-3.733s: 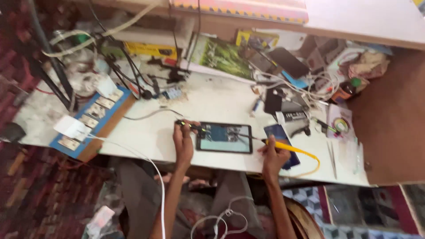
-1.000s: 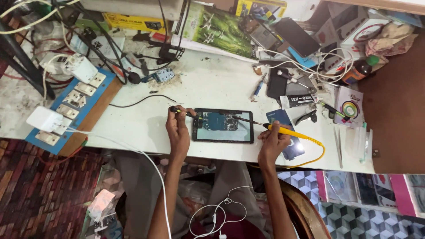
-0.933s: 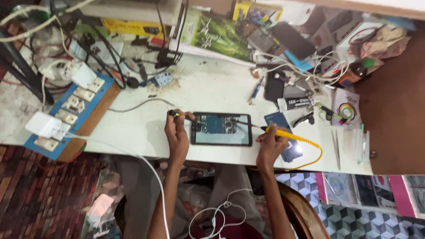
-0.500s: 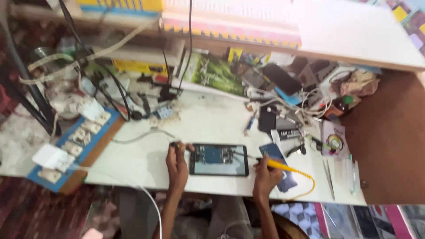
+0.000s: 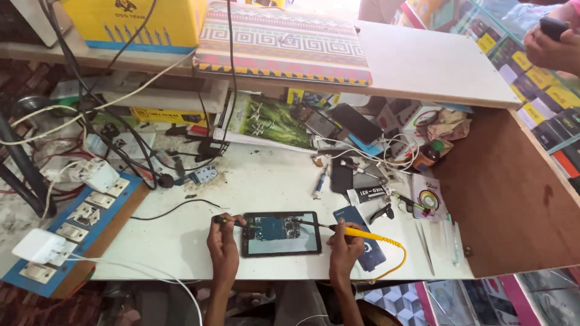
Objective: The person uses a soldering iron and a probe to work on the exposed circuit board of a disassembled tablet. They repeatedly apply heat and make contact with various points on the board while the device remains on the workbench.
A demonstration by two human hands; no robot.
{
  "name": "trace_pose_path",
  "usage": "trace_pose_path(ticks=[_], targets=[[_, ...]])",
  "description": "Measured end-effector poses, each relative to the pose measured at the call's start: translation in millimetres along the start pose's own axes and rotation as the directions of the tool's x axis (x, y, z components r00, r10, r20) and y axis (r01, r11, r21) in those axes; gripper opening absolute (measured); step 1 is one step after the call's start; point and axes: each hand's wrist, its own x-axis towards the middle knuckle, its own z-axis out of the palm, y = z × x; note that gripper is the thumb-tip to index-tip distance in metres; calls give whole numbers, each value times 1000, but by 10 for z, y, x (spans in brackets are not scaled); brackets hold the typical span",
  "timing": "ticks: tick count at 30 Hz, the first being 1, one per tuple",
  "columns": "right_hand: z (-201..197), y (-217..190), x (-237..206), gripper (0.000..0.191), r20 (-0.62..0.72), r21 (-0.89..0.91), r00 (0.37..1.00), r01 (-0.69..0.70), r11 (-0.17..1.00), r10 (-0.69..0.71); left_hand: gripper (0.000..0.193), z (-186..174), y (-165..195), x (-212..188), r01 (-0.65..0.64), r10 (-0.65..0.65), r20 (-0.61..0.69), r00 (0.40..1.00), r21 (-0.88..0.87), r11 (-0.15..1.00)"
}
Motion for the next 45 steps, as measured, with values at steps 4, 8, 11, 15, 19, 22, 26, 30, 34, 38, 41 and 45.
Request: trace_pose_path(ticks=[4, 8, 11, 15, 19, 22, 26, 30, 34, 38, 41, 45], targets=[[-22, 18, 12, 23, 15, -16, 1000, -10, 1000, 10, 23, -3, 18, 23, 94, -94, -43, 995, 2, 996], [-13, 14, 10, 21, -2, -66, 1000, -25, 997, 25, 25, 34, 38, 8, 116, -116, -80, 990, 5, 993], [4, 2, -8, 22, -24, -134, 1000, -1, 991, -2, 25, 48, 50, -4, -22, 22, -28, 999, -1, 1000], [5, -34, -36, 22, -38, -88, 999, -39, 995, 36, 27, 44, 62, -14, 165, -162, -39, 986, 62, 984], [-1, -75, -47, 22, -36, -88, 993, -115, 989, 112, 27, 63, 79, -41, 63, -62, -19, 998, 52, 997], [2, -80, -58, 22, -39, -91, 992, -119, 989, 116, 28, 90, 109, -39, 53, -53, -18, 998, 39, 998], [-6, -44, -65, 26, -4, 79, 998, -55, 995, 55, 31, 108, 134, 11, 46, -44, -31, 999, 58, 997], [-22, 17, -51, 31, -10, 95, 999, -40, 995, 41, 33, 82, 108, 16, 96, -97, -39, 995, -19, 995], [-27, 68, -31, 34, -56, 89, 995, -81, 993, 86, 42, 54, 45, -19, 20, -17, -34, 999, 65, 998], [-74, 84, -37, 29, -32, 108, 999, -33, 994, 37, 56, 45, 1, -38, -75, 76, -20, 997, 36, 997], [-105, 94, -59, 29, 27, 165, 1000, -17, 986, 13, 66, 26, -12, -44, -45, 46, -27, 999, 65, 997], [-116, 112, -71, 27, 33, 241, 999, -32, 970, 25, 74, 11, -43, -77, 37, -31, -53, 998, 107, 994]])
